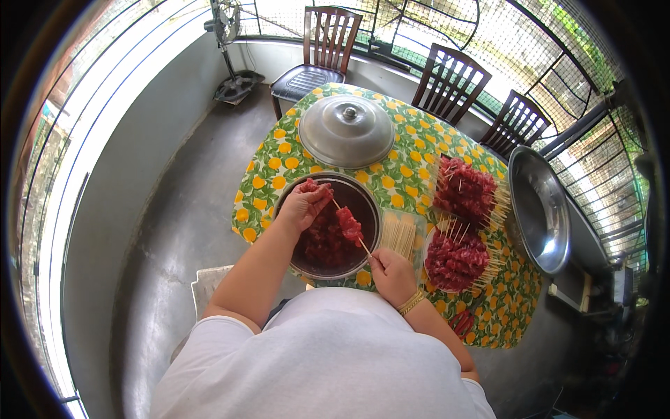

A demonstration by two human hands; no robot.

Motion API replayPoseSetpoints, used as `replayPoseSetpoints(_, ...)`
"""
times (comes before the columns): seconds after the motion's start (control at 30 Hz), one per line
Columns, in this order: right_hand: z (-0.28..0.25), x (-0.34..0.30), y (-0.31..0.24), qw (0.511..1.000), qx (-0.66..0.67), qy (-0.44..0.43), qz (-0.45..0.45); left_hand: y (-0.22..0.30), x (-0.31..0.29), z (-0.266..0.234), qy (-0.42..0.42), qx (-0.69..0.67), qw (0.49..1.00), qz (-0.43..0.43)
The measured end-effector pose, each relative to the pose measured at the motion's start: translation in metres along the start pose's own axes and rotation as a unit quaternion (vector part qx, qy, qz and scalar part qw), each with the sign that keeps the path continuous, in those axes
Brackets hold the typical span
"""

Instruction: The person repeatedly picks up small pieces of raw red meat from a metal bowl and threads them onto thin wooden skewers. Completed skewers are placed on a tray on the table. The person continues this process throughout the clip.

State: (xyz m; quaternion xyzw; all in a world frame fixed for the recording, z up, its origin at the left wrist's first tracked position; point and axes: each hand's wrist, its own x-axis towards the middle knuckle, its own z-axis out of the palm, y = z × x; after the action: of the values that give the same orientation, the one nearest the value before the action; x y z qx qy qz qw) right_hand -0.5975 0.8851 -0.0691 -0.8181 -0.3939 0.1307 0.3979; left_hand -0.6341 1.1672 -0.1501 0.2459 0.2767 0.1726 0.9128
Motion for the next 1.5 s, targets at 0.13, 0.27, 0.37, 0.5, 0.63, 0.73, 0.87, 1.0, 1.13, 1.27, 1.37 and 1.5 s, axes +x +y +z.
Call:
replayPoseSetpoints(0.13,-0.002,-0.001,-0.001,1.0,-0.001,0.014,-0.028,0.001,-0.003,0.005,0.018,0.025,0.999,0.024)
replayPoseSetpoints(0.27,-0.003,0.0,-0.003,1.0,0.0,0.019,-0.024,0.003,-0.004,0.008,-0.007,0.041,0.999,0.015)
replayPoseSetpoints(0.37,-0.003,-0.001,-0.003,0.999,-0.004,0.022,-0.026,0.004,-0.004,0.009,-0.031,0.053,0.998,0.013)
replayPoseSetpoints(0.5,-0.004,-0.002,-0.002,0.999,-0.005,0.038,-0.039,0.006,-0.002,0.01,-0.045,0.042,0.998,0.028)
replayPoseSetpoints(0.63,-0.005,-0.002,-0.001,0.999,-0.002,0.042,-0.035,0.009,-0.001,0.012,-0.033,0.031,0.998,0.034)
replayPoseSetpoints(0.73,-0.005,-0.002,-0.001,0.998,-0.001,0.045,-0.031,0.011,-0.001,0.014,-0.066,0.06,0.996,0.029)
replayPoseSetpoints(0.87,-0.006,-0.001,0.0,0.998,0.005,0.055,-0.035,0.008,-0.001,0.016,-0.072,0.05,0.996,0.018)
replayPoseSetpoints(1.0,-0.008,-0.001,0.0,0.998,0.004,0.052,-0.041,0.007,0.001,0.018,-0.059,0.046,0.997,0.016)
replayPoseSetpoints(1.13,-0.009,-0.001,-0.001,0.997,0.004,0.056,-0.045,0.009,0.003,0.018,-0.059,0.035,0.997,0.021)
replayPoseSetpoints(1.27,-0.01,0.0,-0.001,0.997,0.0,0.063,-0.049,0.012,0.003,0.019,-0.078,0.034,0.996,0.027)
replayPoseSetpoints(1.37,-0.011,0.001,-0.001,0.997,-0.003,0.061,-0.047,0.012,0.001,0.023,-0.082,0.042,0.996,0.018)
replayPoseSetpoints(1.5,-0.011,0.0,0.0,0.996,-0.001,0.064,-0.054,0.015,-0.004,0.027,-0.073,0.056,0.996,0.01)
